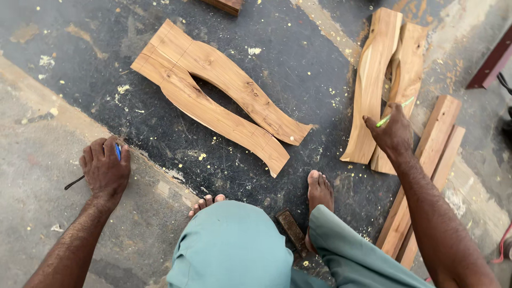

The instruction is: The person kneels on the workshop floor marking curved wooden furniture parts with a pencil. They use a try square and a steel rule to draw straight guide lines across the wood, reposition the square repeatedly, and use a tape measure to measure and mark additional pieces.

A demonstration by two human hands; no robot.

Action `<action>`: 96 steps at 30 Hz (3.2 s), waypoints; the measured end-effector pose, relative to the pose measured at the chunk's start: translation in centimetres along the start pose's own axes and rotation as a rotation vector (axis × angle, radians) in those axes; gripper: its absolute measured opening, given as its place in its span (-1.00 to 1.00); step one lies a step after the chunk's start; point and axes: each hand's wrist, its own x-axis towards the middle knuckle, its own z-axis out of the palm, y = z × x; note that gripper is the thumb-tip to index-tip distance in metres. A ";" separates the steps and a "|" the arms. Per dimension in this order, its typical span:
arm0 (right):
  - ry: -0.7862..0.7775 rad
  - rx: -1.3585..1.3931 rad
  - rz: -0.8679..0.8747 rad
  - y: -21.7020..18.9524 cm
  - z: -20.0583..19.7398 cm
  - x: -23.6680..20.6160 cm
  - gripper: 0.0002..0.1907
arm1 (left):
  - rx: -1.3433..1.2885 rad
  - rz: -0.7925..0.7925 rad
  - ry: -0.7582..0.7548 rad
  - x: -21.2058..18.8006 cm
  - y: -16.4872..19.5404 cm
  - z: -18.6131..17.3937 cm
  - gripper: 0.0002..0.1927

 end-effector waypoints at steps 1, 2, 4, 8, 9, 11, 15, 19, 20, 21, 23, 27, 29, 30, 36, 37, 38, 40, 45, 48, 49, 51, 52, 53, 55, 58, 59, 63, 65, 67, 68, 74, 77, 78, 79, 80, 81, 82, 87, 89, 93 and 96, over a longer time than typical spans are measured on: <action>0.025 0.024 -0.034 0.7 1.1 1.1 -0.18 | -0.025 -0.042 -0.006 -0.1 1.3 0.1 -0.57; 0.139 -0.067 -0.150 1.3 2.1 2.0 -0.22 | -0.049 -0.081 -0.010 -0.1 2.9 0.1 -0.55; 0.378 -0.231 -0.387 2.1 3.7 3.7 -0.29 | -0.157 -0.158 0.004 0.2 6.8 -0.3 -0.54; 0.096 0.221 -0.474 -1.1 3.7 7.6 -0.64 | -0.415 -0.316 -0.067 1.5 16.6 -3.6 -0.37; -0.105 0.380 -0.338 -3.3 3.3 8.2 -0.66 | -0.471 -0.264 -0.089 1.9 19.3 -4.8 -0.28; -0.177 0.746 -0.647 -8.4 2.2 8.2 -0.79 | -0.574 -0.133 -0.127 3.1 24.9 -6.8 -0.07; -0.874 0.829 -0.776 -14.9 0.1 1.1 -0.60 | -0.711 -0.036 -0.322 3.1 33.4 -10.0 0.21; -1.162 0.954 -0.625 -14.0 2.2 -4.5 -0.54 | -0.798 0.002 -0.403 -1.7 37.2 -9.2 0.23; -1.136 0.948 -0.611 -13.6 3.2 -4.7 -0.56 | -0.806 0.038 -0.351 -2.4 37.2 -8.3 0.19; -1.130 0.940 -0.576 -12.5 3.8 -5.2 -0.58 | -0.788 -0.095 -0.483 -3.4 36.9 -7.4 0.10; -1.032 0.819 -0.499 -9.7 4.3 -5.7 -0.66 | -0.758 -0.369 -0.772 -5.3 36.2 -5.7 -0.08; -0.508 0.625 -0.697 -5.8 5.2 5.2 -0.83 | -0.351 -0.336 -0.490 -6.8 35.5 -2.9 -0.62; -0.364 0.502 -0.814 -4.7 6.3 10.8 -0.87 | -0.302 -0.349 -0.371 -6.4 36.1 -1.6 -0.71; -0.367 0.517 -0.830 -4.4 7.2 12.7 -0.86 | -0.390 -0.382 -0.323 -6.1 36.5 -0.9 -0.71; -0.543 0.746 -0.811 -5.7 10.3 16.6 -0.82 | -0.456 -0.447 -0.141 -3.8 37.2 2.0 -0.69; -0.545 0.753 -0.816 -5.9 10.4 16.5 -0.81 | -0.444 -0.452 -0.140 -3.7 37.1 2.1 -0.69; -0.547 0.763 -0.820 -6.0 10.5 16.3 -0.80 | -0.429 -0.456 -0.141 -3.8 37.0 2.2 -0.68; -0.554 0.780 -0.820 -6.1 10.5 16.3 -0.80 | -0.407 -0.479 -0.163 -3.8 37.0 2.2 -0.69; -0.585 0.854 -0.788 -5.5 11.4 16.6 -0.80 | -0.376 -0.479 -0.242 -3.8 37.3 2.4 -0.66; -0.602 0.903 -0.777 -5.4 11.8 16.5 -0.81 | -0.365 -0.467 -0.211 -3.9 37.5 2.8 -0.66; -0.578 0.903 -0.770 -5.5 11.9 16.5 -0.81 | -0.364 -0.468 -0.204 -3.9 37.5 3.0 -0.65; -0.530 0.904 -0.757 -5.8 12.1 16.3 -0.82 | -0.360 -0.480 -0.192 -3.8 37.5 3.3 -0.66; -0.515 0.908 -0.746 -6.1 12.2 16.2 -0.82 | -0.360 -0.489 -0.188 -3.6 37.5 3.5 -0.67; -0.499 0.911 -0.734 -6.4 12.3 16.2 -0.82 | -0.360 -0.498 -0.185 -3.4 37.4 3.6 -0.68; -0.467 0.900 -0.711 -6.9 12.5 16.2 -0.81 | -0.328 -0.498 -0.135 -3.0 37.3 3.8 -0.69; -0.429 0.879 -0.702 -7.5 12.7 16.2 -0.80 | -0.296 -0.480 -0.076 -2.5 36.9 3.9 -0.72; -0.422 0.881 -0.708 -7.7 12.8 16.2 -0.80 | -0.287 -0.474 -0.060 -2.4 36.8 3.9 -0.73; -0.405 0.861 -0.718 -7.8 12.6 16.0 -0.78 | -0.275 -0.464 -0.064 -2.4 36.5 4.1 -0.71; -0.404 0.866 -0.717 -7.8 12.6 15.9 -0.77 | -0.274 -0.473 -0.070 -2.4 36.5 4.2 -0.71; -0.402 0.871 -0.718 -7.9 12.5 15.9 -0.76 | -0.277 -0.461 -0.047 -2.4 36.5 4.3 -0.72; -0.401 0.873 -0.717 -7.9 12.6 15.9 -0.76 | -0.277 -0.455 -0.036 -2.5 36.6 4.4 -0.72; -0.397 0.861 -0.691 -7.9 12.9 15.9 -0.77 | -0.293 -0.455 -0.048 -2.5 36.6 4.7 -0.71; -0.388 0.855 -0.697 -8.0 13.0 15.9 -0.77 | -0.284 -0.471 -0.084 -2.5 36.6 4.8 -0.70; -0.384 0.854 -0.704 -8.0 13.0 15.9 -0.77 | -0.287 -0.467 -0.081 -2.4 36.6 4.7 -0.70; -0.382 0.852 -0.701 -8.0 13.0 16.0 -0.77 | -0.290 -0.463 -0.077 -2.4 36.6 4.7 -0.70; -0.382 0.850 -0.697 -8.0 13.0 16.0 -0.77 | -0.294 -0.460 -0.075 -2.4 36.6 4.7 -0.69; -0.382 0.847 -0.693 -8.0 13.0 16.0 -0.77 | -0.296 -0.460 -0.077 -2.4 36.6 4.7 -0.69; -0.386 0.859 -0.687 -7.9 13.0 16.0 -0.76 | -0.299 -0.459 -0.077 -2.3 36.7 4.7 -0.69; -0.389 0.893 -0.691 -7.9 13.2 16.1 -0.75 | -0.297 -0.455 -0.087 -2.2 36.6 4.7 -0.69; -0.388 0.900 -0.690 -7.9 13.3 16.1 -0.75 | -0.280 -0.458 -0.115 -2.1 36.6 4.7 -0.69; -0.383 0.889 -0.694 -7.9 13.3 16.1 -0.75 | -0.298 -0.447 -0.072 -2.2 36.5 4.8 -0.69; -0.391 0.914 -0.698 -7.8 13.3 16.1 -0.75 | -0.296 -0.443 -0.076 -2.2 36.5 4.8 -0.70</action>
